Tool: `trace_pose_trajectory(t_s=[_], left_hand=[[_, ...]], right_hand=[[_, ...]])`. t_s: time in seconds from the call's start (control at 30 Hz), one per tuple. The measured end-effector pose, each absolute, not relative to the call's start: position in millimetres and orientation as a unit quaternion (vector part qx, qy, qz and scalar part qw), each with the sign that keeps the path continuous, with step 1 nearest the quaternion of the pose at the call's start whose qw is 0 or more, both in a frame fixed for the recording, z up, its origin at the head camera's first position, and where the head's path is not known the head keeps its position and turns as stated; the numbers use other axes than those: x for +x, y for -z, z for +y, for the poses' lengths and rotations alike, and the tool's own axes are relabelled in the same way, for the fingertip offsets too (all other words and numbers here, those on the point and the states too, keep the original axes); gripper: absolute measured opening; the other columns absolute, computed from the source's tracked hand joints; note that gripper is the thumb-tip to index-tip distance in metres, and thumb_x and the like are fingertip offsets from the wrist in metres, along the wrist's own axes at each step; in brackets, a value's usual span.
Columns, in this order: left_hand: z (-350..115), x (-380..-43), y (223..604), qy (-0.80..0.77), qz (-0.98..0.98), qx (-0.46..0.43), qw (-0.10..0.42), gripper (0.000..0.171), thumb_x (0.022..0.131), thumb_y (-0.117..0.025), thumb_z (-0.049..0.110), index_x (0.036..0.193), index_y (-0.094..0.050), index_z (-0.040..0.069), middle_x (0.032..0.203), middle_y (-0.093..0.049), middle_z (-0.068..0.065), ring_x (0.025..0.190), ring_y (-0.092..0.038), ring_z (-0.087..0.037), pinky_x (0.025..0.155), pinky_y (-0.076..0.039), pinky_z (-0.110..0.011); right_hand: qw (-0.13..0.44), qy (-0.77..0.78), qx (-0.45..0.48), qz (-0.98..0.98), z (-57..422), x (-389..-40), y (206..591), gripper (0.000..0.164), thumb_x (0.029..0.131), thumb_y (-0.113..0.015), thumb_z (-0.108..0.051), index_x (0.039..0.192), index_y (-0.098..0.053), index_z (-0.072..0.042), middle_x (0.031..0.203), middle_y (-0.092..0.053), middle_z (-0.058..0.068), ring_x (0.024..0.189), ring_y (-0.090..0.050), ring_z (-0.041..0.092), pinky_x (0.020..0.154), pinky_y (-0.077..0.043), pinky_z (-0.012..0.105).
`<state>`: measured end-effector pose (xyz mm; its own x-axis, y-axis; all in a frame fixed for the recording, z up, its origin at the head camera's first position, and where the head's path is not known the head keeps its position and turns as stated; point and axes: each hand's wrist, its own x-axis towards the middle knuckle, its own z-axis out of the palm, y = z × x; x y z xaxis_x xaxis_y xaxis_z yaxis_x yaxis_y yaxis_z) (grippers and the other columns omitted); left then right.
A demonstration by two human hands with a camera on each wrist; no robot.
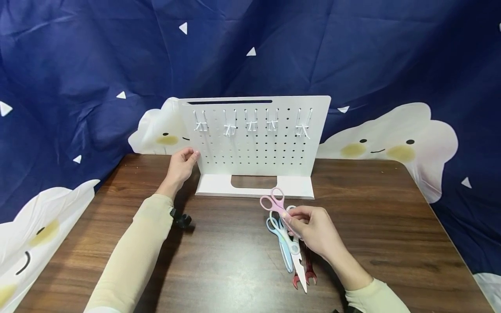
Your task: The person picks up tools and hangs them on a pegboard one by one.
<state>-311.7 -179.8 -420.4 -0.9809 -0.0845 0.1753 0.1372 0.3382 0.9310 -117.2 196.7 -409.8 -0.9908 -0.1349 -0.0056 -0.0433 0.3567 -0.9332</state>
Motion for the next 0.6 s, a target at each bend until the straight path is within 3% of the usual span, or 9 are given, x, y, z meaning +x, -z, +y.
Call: trace_pose_trajectory(t_s=[0.2, 0.33, 0.6], left_hand=[[-180, -313, 420, 0.572, -0.814, -0.014, 0.098, 0.020, 0.109, -0.065, 0.013, 0.107, -0.069, -0.007, 0.090, -0.066, -0.011, 0.075, -0.048, -0.007, 0.067, -0.039, -0.020], [-179, -313, 419, 0.570, -0.815, -0.017, 0.098, 0.020, 0.109, -0.065, 0.013, 0.105, -0.069, -0.007, 0.086, -0.063, -0.012, 0.072, -0.046, -0.008, 0.065, -0.038, -0.021], [-181, -314, 419, 0.566, -0.818, -0.015, 0.100, 0.020, 0.108, -0.066, 0.012, 0.102, -0.070, -0.007, 0.073, -0.056, 0.006, 0.066, -0.043, -0.006, 0.061, -0.036, -0.021]], right_hand=[[0.046, 0.575, -0.069, 0.814, 185, -127, 402, 0.018, 0.103, -0.071, -0.003, 0.110, -0.073, 0.013, 0.085, -0.079, 0.017, 0.071, -0.073, 0.009, 0.062, -0.060, 0.028], [0.056, 0.597, -0.075, 0.797, 178, -134, 397, 0.019, 0.103, -0.068, -0.001, 0.112, -0.070, 0.016, 0.091, -0.079, 0.020, 0.073, -0.074, 0.009, 0.063, -0.060, 0.026], [0.051, 0.608, -0.077, 0.788, 163, -148, 388, 0.020, 0.103, -0.069, -0.001, 0.112, -0.069, 0.017, 0.095, -0.079, 0.027, 0.074, -0.076, 0.010, 0.066, -0.062, 0.026]])
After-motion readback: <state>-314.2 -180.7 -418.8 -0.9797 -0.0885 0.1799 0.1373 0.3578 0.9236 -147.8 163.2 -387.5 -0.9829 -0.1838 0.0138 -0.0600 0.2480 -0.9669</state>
